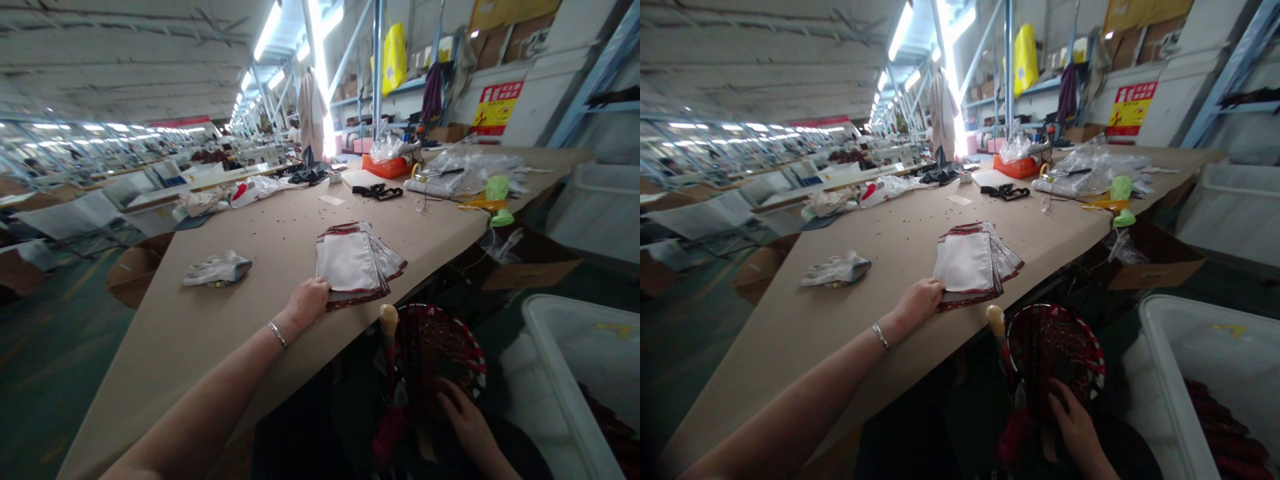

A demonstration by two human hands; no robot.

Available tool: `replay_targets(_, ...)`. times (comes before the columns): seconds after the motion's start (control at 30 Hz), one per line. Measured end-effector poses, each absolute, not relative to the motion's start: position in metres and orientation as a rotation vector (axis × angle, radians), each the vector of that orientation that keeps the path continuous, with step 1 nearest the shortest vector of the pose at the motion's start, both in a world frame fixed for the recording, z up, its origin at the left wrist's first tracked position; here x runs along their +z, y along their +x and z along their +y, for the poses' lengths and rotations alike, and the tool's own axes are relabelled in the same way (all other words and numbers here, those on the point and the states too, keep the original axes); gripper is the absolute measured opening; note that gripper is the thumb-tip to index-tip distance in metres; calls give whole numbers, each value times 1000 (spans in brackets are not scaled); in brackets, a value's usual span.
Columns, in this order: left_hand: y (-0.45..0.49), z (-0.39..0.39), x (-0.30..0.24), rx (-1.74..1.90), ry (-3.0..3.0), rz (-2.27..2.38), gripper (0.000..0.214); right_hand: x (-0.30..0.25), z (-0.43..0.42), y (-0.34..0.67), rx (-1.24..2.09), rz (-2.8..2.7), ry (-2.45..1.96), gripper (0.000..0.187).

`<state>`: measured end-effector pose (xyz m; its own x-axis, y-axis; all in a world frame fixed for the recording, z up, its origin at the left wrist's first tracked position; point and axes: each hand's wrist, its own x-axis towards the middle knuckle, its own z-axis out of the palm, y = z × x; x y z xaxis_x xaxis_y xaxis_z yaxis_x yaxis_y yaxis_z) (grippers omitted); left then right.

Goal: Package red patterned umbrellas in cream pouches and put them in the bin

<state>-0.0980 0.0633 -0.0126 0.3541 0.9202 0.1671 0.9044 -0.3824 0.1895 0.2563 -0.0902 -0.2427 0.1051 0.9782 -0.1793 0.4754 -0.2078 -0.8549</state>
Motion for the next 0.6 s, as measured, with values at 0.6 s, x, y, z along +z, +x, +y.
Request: replay_targets(0.6,-74,3,43,1105,2446,1649,14,34,7,91,72,-2374,-1013,46)
